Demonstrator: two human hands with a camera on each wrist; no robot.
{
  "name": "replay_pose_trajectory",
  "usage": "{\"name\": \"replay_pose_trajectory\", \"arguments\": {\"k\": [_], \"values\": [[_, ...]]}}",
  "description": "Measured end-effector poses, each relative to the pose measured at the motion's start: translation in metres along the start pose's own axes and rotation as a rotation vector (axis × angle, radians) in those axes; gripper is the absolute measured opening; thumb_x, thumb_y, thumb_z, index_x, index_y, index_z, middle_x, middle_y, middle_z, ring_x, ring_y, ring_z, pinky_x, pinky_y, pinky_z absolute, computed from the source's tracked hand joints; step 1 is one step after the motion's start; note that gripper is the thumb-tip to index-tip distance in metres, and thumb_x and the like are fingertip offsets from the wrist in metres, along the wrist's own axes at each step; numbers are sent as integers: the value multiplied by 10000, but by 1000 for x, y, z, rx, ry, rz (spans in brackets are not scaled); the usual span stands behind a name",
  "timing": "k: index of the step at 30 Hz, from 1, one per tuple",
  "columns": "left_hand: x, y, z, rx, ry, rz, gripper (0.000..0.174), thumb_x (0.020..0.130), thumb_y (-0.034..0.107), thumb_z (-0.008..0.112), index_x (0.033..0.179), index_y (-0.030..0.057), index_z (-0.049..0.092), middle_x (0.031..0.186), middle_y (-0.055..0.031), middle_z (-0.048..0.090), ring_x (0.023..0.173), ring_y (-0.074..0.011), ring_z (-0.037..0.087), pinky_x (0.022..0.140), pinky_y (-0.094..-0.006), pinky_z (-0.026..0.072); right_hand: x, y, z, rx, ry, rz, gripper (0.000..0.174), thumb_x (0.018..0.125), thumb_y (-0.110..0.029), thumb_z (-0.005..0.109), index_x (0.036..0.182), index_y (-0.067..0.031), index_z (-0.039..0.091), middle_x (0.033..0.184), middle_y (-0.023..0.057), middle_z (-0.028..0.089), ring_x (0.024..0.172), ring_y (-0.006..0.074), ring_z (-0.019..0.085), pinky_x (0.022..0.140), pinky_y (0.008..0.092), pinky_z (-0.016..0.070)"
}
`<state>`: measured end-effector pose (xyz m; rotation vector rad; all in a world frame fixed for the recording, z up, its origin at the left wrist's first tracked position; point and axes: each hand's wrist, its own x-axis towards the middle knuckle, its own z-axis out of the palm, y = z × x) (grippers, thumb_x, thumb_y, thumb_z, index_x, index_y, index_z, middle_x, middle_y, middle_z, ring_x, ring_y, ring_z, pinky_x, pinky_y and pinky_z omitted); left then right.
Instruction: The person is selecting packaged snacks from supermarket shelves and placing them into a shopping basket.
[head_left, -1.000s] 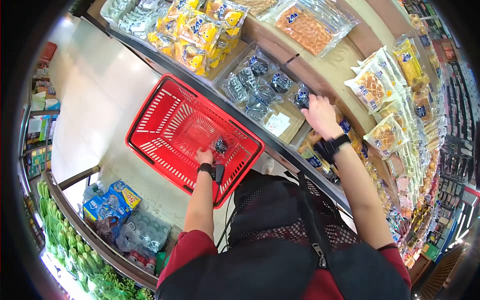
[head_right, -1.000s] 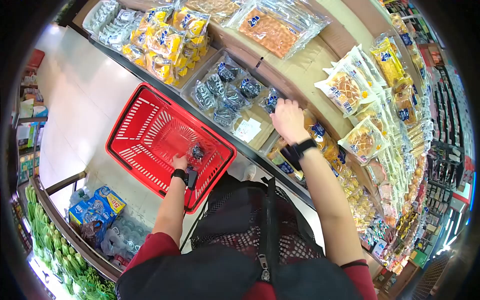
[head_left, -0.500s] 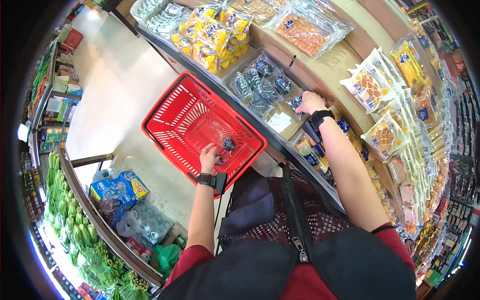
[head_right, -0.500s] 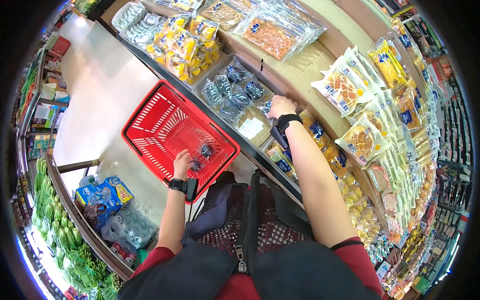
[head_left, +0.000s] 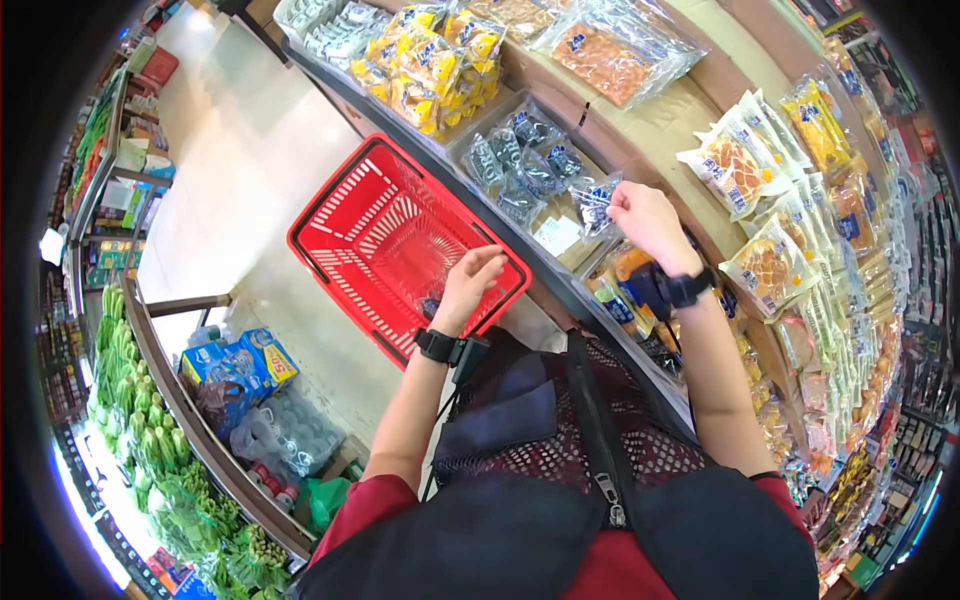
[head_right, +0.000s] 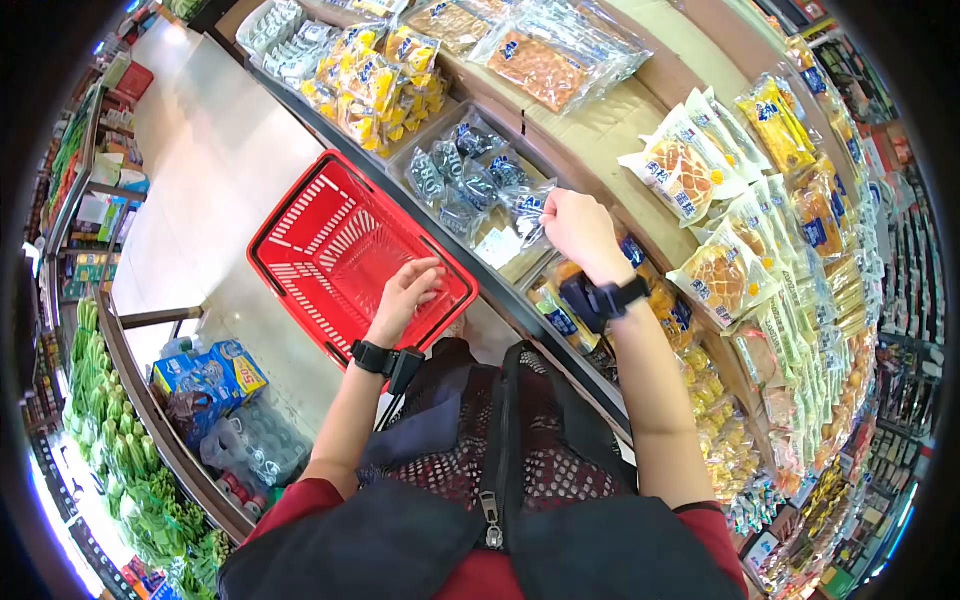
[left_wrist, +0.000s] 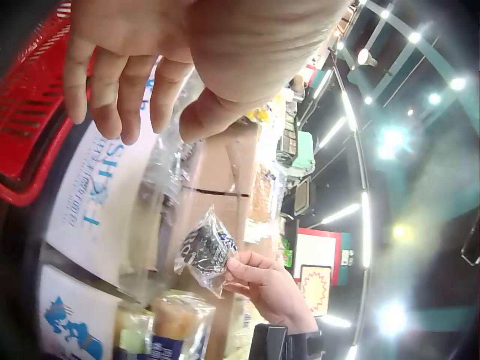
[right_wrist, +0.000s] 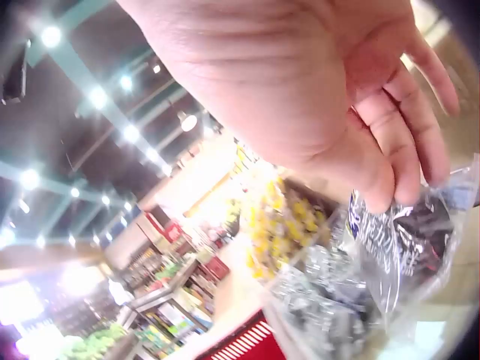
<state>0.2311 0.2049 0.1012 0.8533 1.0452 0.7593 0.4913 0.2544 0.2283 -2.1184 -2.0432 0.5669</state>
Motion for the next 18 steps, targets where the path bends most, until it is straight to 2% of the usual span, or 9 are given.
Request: {"name": "replay_pose_trajectory", "arguments": {"k": [2,4,5,7,9,11,12,15,18], "values": [[-8,18,9,-41,-65,7,417,904,264,516,1251,44,444,1152,-86,549,1022,-146,535,870,-300,433,-14,-8,-3,160,-50,-16,134,742,-163,617,768,-31,620,727,154,640,703,297,627,631,387,476],[-15,30,17,-218,-197,35,486,909,275,511,1309,47,359,1240,-97,474,1113,-163,481,919,-330,415,-24,-22,4,450,-233,-45,151,733,-153,657,773,-16,608,686,127,624,647,240,612,609,340,468],[-17,31,19,-222,-183,25,486,909,275,511,1309,47,359,1240,-97,474,1113,-163,481,919,-330,415,-30,-34,8,445,-266,-78,124,740,-133,653,773,-22,609,669,106,610,627,199,598,603,312,464],[-19,31,18,-394,-285,36,495,910,231,513,1323,44,315,1294,-94,411,1169,-169,431,952,-358,395,-33,-53,28,422,-314,-140,132,748,-139,647,793,-21,610,688,111,616,638,208,602,610,319,467],[-15,21,8,-339,-220,22,423,900,178,527,1271,35,382,1218,-78,480,1109,-171,487,936,-367,417,-35,-64,42,416,-372,-176,147,772,-155,625,828,-21,606,720,113,626,664,220,609,628,330,469],[-13,10,-12,-324,-75,-64,356,890,143,540,1212,28,443,1119,-68,548,1016,-167,550,879,-349,468,-32,-63,59,478,-317,-210,156,798,-166,597,864,-25,601,751,116,634,695,232,617,650,336,472],[-5,-13,-29,-431,-1,-32,318,885,142,545,1170,19,479,1039,-61,586,924,-161,593,812,-331,509,-32,-64,55,478,-306,-222,153,822,-166,568,888,-32,600,768,119,639,722,244,621,670,338,473],[3,-51,-84,-443,180,-53,263,867,152,574,1098,41,516,983,-49,606,873,-159,601,777,-351,515,-29,-54,49,557,-302,-130,150,831,-151,577,922,-34,599,803,94,642,737,179,615,680,294,474],[16,-101,-133,-349,452,-210,286,805,160,646,1065,101,543,955,-14,616,862,-151,595,745,-321,464,-26,-39,45,602,-316,-103,157,849,-124,569,943,0,586,840,72,638,761,130,602,683,263,472]]}}
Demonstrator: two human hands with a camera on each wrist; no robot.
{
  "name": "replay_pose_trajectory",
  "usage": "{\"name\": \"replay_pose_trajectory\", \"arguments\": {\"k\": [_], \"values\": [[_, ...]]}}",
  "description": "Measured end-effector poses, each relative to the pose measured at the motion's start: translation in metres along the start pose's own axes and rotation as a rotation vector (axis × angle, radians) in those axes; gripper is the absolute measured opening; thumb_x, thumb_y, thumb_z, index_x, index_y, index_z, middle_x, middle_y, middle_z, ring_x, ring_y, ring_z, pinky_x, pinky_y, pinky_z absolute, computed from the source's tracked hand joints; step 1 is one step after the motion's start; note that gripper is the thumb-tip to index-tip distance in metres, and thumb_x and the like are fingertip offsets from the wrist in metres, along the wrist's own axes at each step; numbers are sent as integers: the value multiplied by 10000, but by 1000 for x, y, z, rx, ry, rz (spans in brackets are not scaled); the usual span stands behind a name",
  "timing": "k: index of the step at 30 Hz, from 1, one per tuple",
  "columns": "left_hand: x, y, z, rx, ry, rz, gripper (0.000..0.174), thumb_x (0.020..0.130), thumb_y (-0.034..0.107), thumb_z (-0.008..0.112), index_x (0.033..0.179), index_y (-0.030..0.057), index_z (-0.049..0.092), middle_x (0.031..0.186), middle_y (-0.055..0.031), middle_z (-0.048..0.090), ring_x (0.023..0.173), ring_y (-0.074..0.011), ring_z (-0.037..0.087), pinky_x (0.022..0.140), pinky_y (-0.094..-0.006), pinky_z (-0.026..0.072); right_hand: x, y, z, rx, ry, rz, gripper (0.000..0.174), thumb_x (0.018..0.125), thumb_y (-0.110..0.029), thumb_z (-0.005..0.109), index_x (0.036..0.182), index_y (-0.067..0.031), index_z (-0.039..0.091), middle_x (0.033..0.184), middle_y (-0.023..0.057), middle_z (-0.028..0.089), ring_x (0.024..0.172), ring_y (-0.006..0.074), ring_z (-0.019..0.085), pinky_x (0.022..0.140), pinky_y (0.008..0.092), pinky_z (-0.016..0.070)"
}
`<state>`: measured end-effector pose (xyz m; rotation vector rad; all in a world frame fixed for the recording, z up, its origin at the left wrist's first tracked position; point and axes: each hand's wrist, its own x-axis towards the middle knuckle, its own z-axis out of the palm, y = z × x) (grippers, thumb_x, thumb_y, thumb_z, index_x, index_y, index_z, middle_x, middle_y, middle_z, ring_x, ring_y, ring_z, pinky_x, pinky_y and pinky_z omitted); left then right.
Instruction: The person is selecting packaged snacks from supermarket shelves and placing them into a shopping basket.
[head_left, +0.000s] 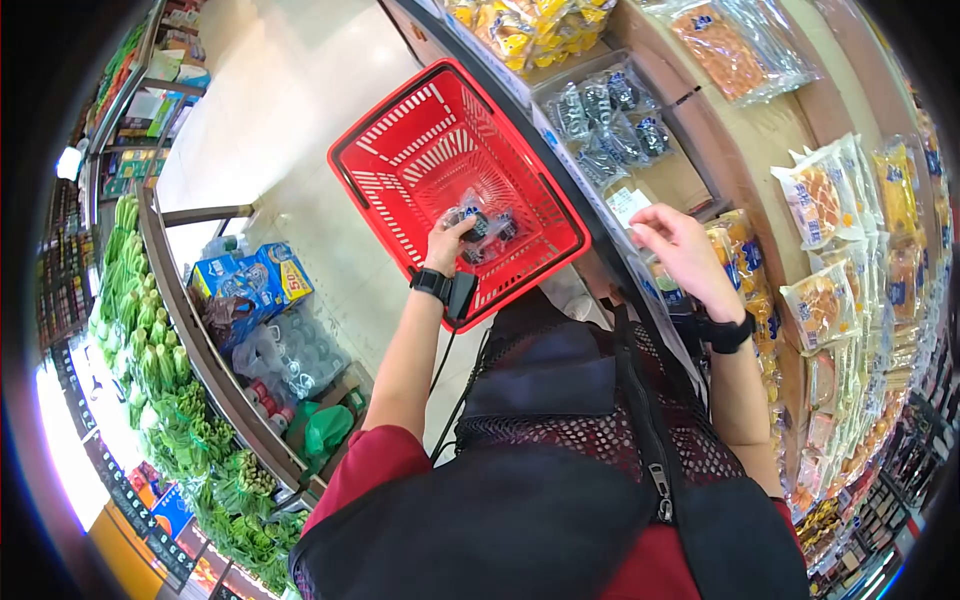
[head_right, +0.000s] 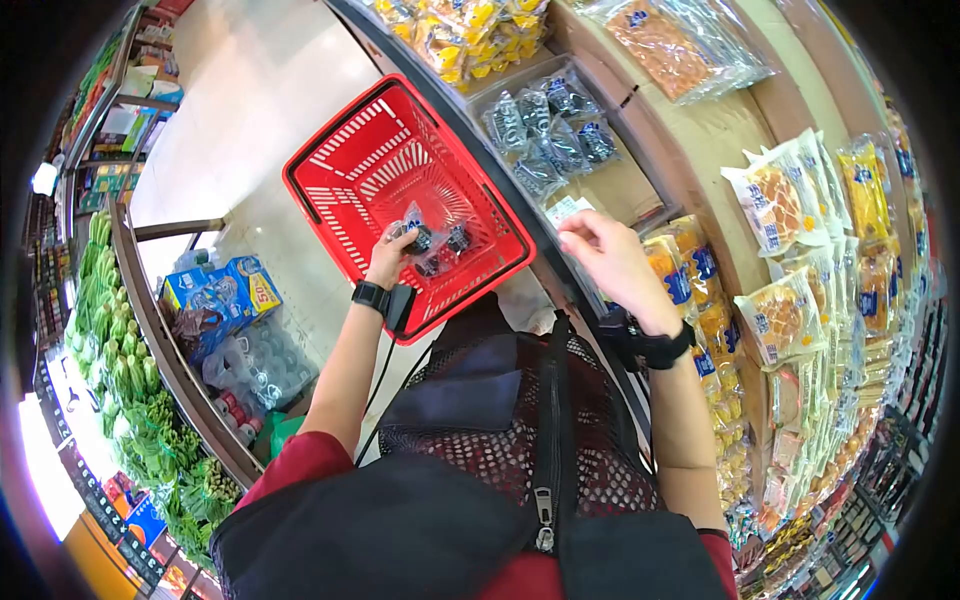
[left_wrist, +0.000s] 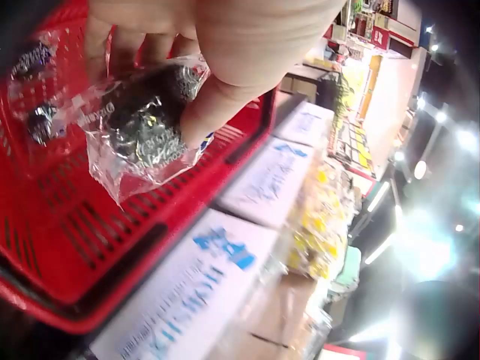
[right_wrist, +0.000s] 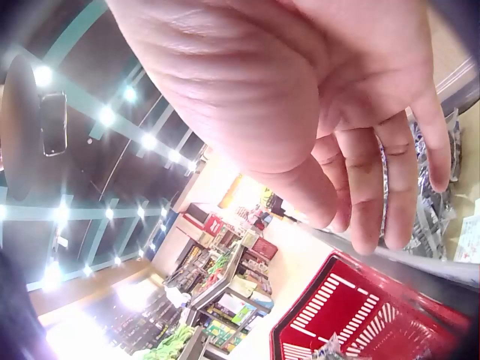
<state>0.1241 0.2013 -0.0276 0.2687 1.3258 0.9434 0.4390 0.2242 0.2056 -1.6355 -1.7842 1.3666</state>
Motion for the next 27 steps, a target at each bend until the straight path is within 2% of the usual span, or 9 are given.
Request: {"name": "replay_pose_trajectory", "arguments": {"k": [1,3,5,16,19,22,23,25,27], "values": [[21,-11,-18,-1,6,-7,286,805,160,646,1065,101,543,955,-14,616,862,-151,595,745,-321,464,1,1,-2,2,-7,5,157,849,-124,569,943,0,586,840,72,638,761,130,602,683,263,472],[58,-36,-46,158,158,-139,268,748,104,686,987,48,579,778,-56,629,543,-165,596,417,-300,456,-1,-1,-8,64,44,107,162,863,-125,557,952,9,577,834,59,630,772,120,599,682,258,470],[75,-54,-50,43,182,-118,214,732,80,686,927,46,606,725,-67,631,448,-172,554,341,-313,388,-3,2,-13,59,54,114,168,875,-131,546,960,11,570,827,45,623,785,111,598,688,248,467],[149,-135,-48,310,126,-284,484,689,54,709,1134,-43,544,889,-137,624,730,-207,616,604,-328,512,-19,-2,-10,11,227,342,153,871,-101,561,977,9,573,814,42,622,760,91,586,695,228,459],[204,-211,-86,741,254,-107,479,653,83,712,1098,-21,572,1013,-149,601,763,-260,628,615,-353,526,-17,-6,-10,1,229,358,147,867,-100,567,964,10,578,806,58,632,747,108,596,689,244,469],[148,-141,-32,472,410,-328,478,667,130,667,1116,13,553,1130,-156,556,968,-353,565,873,-390,451,-7,-7,-11,-42,209,338,160,858,-101,570,979,4,572,853,70,624,774,121,595,686,247,473],[188,-195,-63,970,569,-36,560,640,158,710,1157,39,531,931,-209,621,902,-320,593,798,-375,482,-1,-6,-11,-45,205,317,178,852,-104,575,993,3,566,886,81,619,786,123,592,687,247,473],[173,-174,-40,937,827,-102,581,657,183,685,1189,41,499,937,-218,613,901,-369,576,869,-368,451,14,-8,-13,-131,209,268,209,846,-117,580,1019,-1,555,932,99,607,806,144,593,703,261,473],[160,-151,-31,901,818,-100,572,676,179,664,1202,41,485,940,-203,606,890,-348,576,838,-370,459,32,-3,-13,-212,210,217,242,841,-130,584,1044,-5,544,978,117,595,827,165,594,719,274,474]]}}
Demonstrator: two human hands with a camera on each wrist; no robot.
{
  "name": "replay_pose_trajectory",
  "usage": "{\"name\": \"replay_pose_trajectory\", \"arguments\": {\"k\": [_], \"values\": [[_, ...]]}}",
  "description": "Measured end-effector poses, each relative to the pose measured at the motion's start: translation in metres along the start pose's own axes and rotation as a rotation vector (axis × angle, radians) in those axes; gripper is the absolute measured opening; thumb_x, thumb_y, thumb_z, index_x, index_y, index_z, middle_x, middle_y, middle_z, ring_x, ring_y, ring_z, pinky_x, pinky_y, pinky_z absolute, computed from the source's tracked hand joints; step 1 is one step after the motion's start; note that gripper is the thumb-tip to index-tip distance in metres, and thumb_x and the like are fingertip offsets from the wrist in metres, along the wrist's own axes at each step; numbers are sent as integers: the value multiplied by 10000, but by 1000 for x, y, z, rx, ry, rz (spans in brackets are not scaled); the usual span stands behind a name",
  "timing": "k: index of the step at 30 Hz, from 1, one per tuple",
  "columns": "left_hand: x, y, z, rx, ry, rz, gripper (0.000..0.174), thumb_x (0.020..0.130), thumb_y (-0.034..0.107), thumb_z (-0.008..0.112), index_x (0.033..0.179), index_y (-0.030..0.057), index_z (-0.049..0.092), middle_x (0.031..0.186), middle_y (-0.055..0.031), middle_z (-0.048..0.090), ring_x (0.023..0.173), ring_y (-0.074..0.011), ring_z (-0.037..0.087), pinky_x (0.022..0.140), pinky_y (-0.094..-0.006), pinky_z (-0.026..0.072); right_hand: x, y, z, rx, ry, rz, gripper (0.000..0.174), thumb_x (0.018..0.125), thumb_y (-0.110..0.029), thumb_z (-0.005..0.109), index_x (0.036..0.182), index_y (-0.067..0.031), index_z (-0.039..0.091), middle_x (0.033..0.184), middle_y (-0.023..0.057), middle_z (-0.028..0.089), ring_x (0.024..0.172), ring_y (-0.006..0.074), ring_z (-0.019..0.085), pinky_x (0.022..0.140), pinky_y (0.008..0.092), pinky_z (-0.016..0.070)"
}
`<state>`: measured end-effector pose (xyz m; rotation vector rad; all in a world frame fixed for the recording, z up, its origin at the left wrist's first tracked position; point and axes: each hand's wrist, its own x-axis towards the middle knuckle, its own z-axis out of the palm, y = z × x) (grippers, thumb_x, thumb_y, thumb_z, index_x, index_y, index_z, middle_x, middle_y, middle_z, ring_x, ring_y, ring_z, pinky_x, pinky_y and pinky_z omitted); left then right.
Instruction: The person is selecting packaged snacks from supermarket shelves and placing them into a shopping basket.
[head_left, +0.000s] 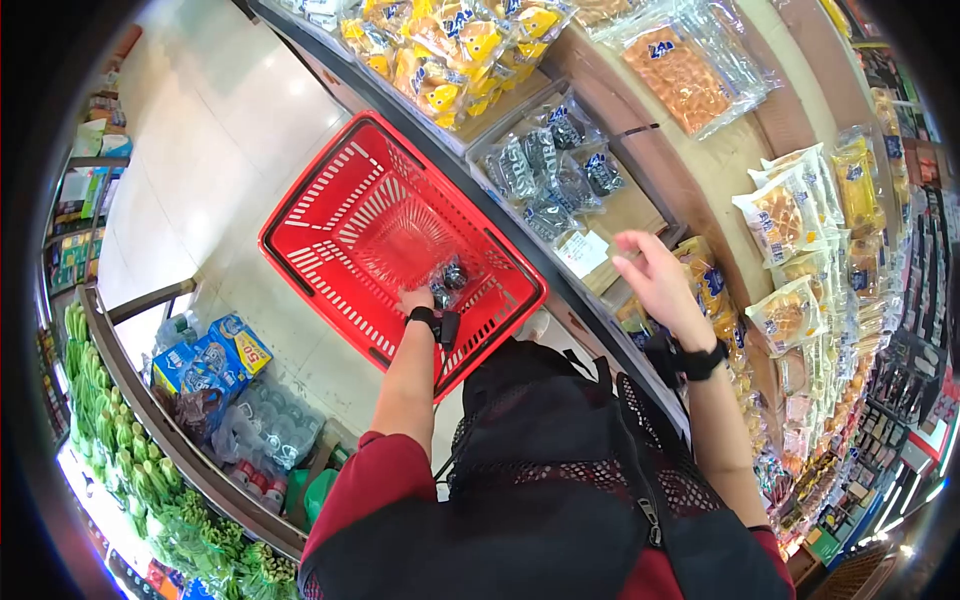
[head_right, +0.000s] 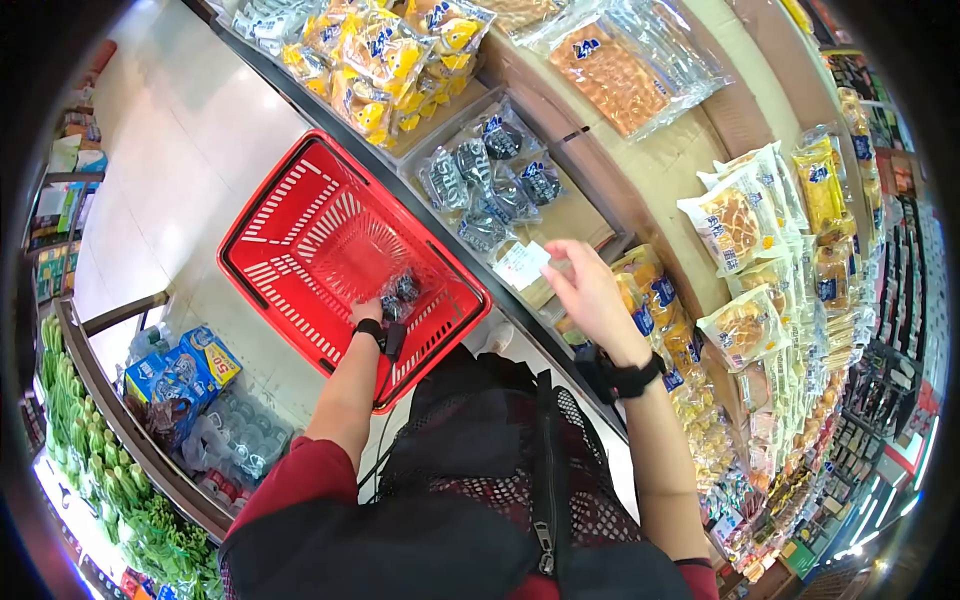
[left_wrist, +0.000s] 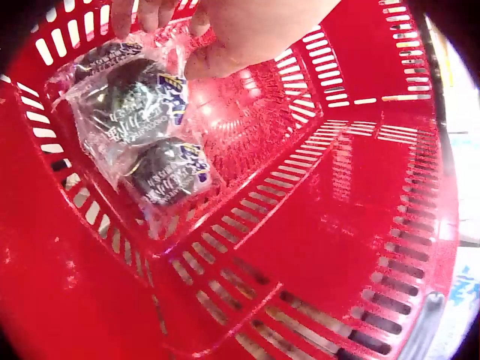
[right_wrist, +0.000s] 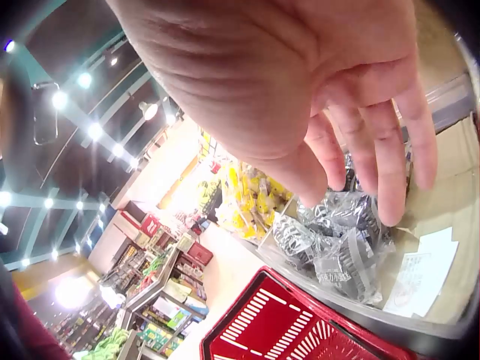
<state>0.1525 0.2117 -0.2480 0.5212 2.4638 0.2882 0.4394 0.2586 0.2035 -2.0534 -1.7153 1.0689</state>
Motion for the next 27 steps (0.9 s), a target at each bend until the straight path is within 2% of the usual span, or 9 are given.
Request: {"name": "replay_pose_trajectory", "arguments": {"k": [2,5,9,13,16,21,23,26,27], "values": [[3,2,-4,-26,-11,-6,562,696,174,642,1214,41,471,943,-189,599,879,-327,576,807,-372,466,21,12,12,-41,12,-134,313,835,-182,588,1098,-25,525,1055,147,567,877,230,593,758,323,471],[38,-17,12,-636,-492,-98,506,761,146,595,1245,101,456,891,-83,554,819,-178,524,675,-357,444,48,13,36,-192,-7,-114,307,835,-222,584,1077,-40,533,1038,159,569,904,297,583,772,382,464],[-49,48,-113,-746,-732,-136,467,822,212,555,1261,94,443,1014,-41,545,896,-179,511,762,-365,451,67,25,64,-325,74,-175,205,817,-216,593,932,-53,547,899,148,585,871,345,572,733,427,457],[-91,59,-155,-906,-925,-11,397,871,224,522,1236,79,465,1180,-65,523,1011,-165,507,834,-348,436,59,29,51,-250,111,-251,136,793,-134,614,849,-28,550,850,149,597,786,337,575,691,390,458],[-141,78,-198,-921,-1047,151,393,883,224,521,1236,63,461,1167,-66,539,1017,-158,519,839,-317,438,31,28,25,-186,186,-404,127,802,-114,593,904,-58,543,823,141,577,770,320,577,671,395,458],[-213,123,-245,-936,-1288,324,434,888,258,542,1262,66,434,1148,-75,548,1039,-169,523,874,-332,436,-32,21,-14,507,-17,-260,80,841,-45,582,904,-21,538,804,24,569,756,92,551,695,224,452],[-240,140,-259,-976,-1555,401,501,897,276,534,1314,60,361,1220,-89,494,1116,-177,480,915,-362,419,-51,20,-18,574,-68,-246,65,851,-43,574,897,-14,536,816,10,563,773,74,543,707,217,453],[-263,151,-259,-1009,-1760,535,546,895,269,541,1341,60,307,1280,-91,439,1178,-175,429,938,-376,406,-63,28,-6,707,-140,-251,67,860,-43,568,911,-9,541,829,6,567,787,64,542,713,217,457],[-269,155,-260,-991,-1705,541,526,880,248,570,1319,58,352,1244,-72,477,1144,-158,462,922,-351,420,-64,28,-2,668,-142,-235,76,862,-44,566,925,-8,542,836,9,570,787,65,545,714,218,458]]}}
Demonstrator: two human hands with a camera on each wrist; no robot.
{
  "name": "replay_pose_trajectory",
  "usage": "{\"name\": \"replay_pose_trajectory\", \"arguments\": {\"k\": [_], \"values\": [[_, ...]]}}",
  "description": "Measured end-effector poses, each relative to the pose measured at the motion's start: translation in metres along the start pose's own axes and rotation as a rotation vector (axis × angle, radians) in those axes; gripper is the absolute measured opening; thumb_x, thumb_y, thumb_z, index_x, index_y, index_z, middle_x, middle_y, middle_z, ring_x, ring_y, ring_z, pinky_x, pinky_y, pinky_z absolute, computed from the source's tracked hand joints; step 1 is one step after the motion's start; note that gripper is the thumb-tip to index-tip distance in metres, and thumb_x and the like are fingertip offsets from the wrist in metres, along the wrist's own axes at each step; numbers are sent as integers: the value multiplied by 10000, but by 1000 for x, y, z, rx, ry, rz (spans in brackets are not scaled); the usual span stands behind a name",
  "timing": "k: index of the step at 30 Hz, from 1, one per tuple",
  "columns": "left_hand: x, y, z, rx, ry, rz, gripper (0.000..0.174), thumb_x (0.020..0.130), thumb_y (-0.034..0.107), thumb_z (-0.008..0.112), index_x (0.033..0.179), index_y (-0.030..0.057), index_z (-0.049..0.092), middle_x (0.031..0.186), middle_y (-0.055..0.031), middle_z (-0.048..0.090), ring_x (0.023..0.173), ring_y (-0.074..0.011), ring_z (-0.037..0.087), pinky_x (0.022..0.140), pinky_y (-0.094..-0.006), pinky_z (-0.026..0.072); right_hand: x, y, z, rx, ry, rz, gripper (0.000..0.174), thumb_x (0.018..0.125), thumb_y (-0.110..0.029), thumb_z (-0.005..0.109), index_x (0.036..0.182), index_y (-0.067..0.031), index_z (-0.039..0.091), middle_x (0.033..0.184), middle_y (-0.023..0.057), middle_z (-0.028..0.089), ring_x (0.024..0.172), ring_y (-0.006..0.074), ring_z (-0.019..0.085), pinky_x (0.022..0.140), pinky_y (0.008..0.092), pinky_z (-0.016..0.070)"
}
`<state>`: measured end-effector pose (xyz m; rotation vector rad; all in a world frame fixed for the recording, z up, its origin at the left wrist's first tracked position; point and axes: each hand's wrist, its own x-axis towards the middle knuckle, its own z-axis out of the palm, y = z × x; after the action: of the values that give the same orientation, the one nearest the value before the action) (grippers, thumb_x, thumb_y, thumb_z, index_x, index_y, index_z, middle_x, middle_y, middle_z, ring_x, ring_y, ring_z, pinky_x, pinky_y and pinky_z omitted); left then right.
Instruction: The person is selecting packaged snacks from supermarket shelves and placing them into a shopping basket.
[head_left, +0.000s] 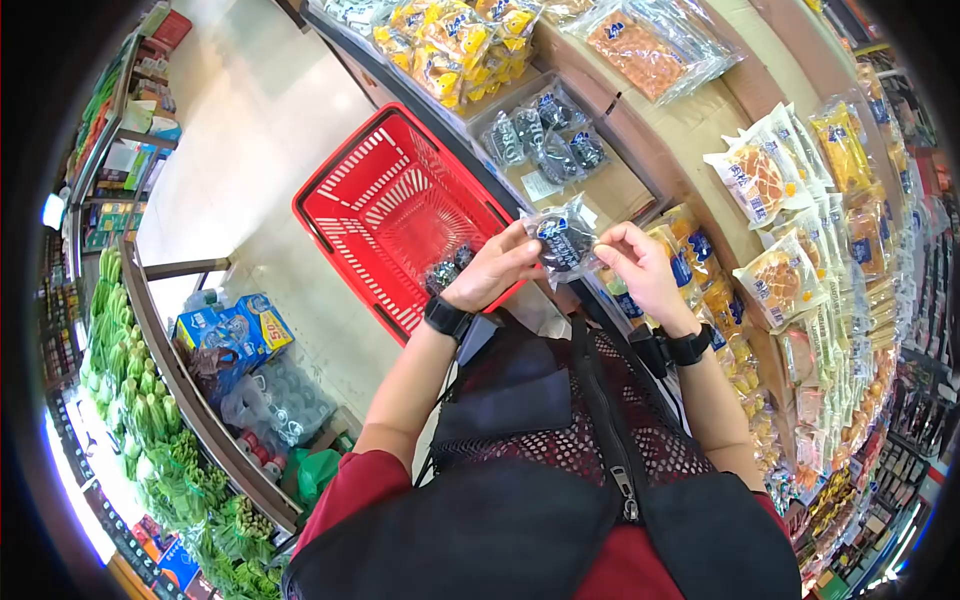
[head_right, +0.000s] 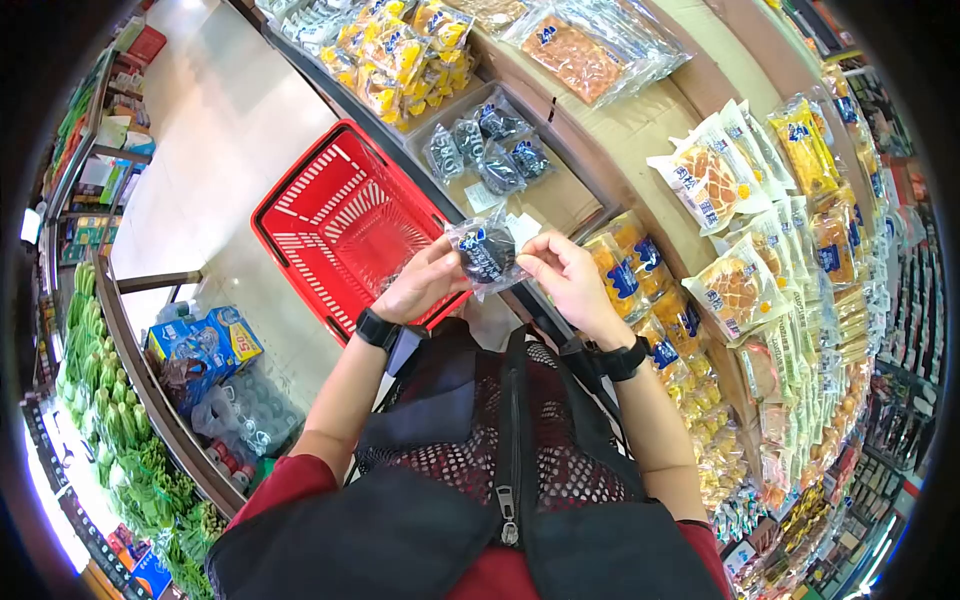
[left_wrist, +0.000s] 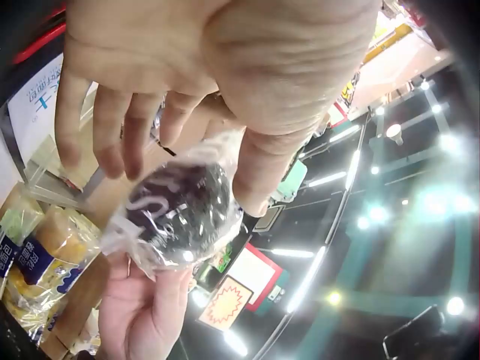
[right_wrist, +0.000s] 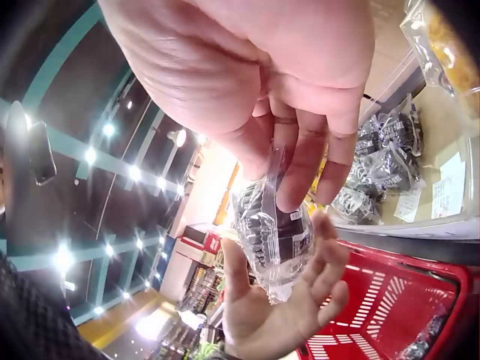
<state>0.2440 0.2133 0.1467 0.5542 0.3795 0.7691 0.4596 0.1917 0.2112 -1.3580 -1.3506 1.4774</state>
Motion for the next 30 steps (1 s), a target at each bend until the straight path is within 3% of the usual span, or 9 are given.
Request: {"name": "replay_pose_trajectory", "arguments": {"k": [7,13,15,19,23,24,27,28,30], "values": [[-23,1,-55,93,344,7,469,849,234,611,1255,68,444,1138,-35,559,998,-140,561,850,-331,468,-2,-1,-2,-40,148,13,124,898,-92,521,984,-7,549,892,54,609,748,110,599,696,231,477],[-62,-42,-197,300,943,-57,555,740,329,724,1145,18,507,928,-66,596,794,-136,561,677,-275,469,-9,7,-26,-77,250,86,157,906,-129,519,1000,-10,559,874,55,625,741,110,602,691,230,486],[-69,-60,-229,386,1129,-212,621,700,332,757,1155,-1,495,910,-86,599,763,-142,567,648,-274,471,-9,12,-29,-84,243,91,165,907,-141,521,1006,-16,562,874,50,628,741,104,601,685,223,481],[-64,-100,-272,471,1090,-406,581,708,347,746,1136,33,510,854,-63,591,722,-139,566,579,-262,440,-2,12,-25,-106,259,133,163,908,-142,519,1003,-20,568,872,42,629,741,101,599,677,215,473],[-40,-124,-280,596,1028,-304,546,682,332,767,1085,36,547,810,-30,606,666,-104,564,510,-239,391,8,6,-17,-152,287,183,163,908,-134,518,998,-8,568,865,52,624,745,105,598,684,225,486],[-35,-130,-289,559,1007,-363,691,652,324,791,1166,-25,490,984,-128,621,751,-181,619,667,-290,490,10,5,-16,-156,292,187,164,908,-131,518,997,-3,567,862,56,622,746,106,598,686,230,491],[-21,-174,-335,959,1039,-465,635,662,352,768,1140,14,521,892,-76,636,746,-148,602,637,-293,475,14,7,-15,-149,315,204,168,906,-128,522,1000,5,565,859,63,619,746,110,598,690,237,499],[-19,-166,-324,1035,1004,-494,650,655,366,758,1148,13,523,957,-134,638,844,-223,620,762,-323,481,14,7,-14,-164,323,216,169,904,-128,525,1004,3,566,861,63,616,743,109,597,687,233,497],[-15,-148,-304,1071,947,-548,643,654,371,751,1144,18,530,984,-161,630,891,-255,611,801,-341,469,15,9,-12,-176,338,231,169,903,-129,528,1004,1,567,858,62,615,740,107,596,688,231,496]]}}
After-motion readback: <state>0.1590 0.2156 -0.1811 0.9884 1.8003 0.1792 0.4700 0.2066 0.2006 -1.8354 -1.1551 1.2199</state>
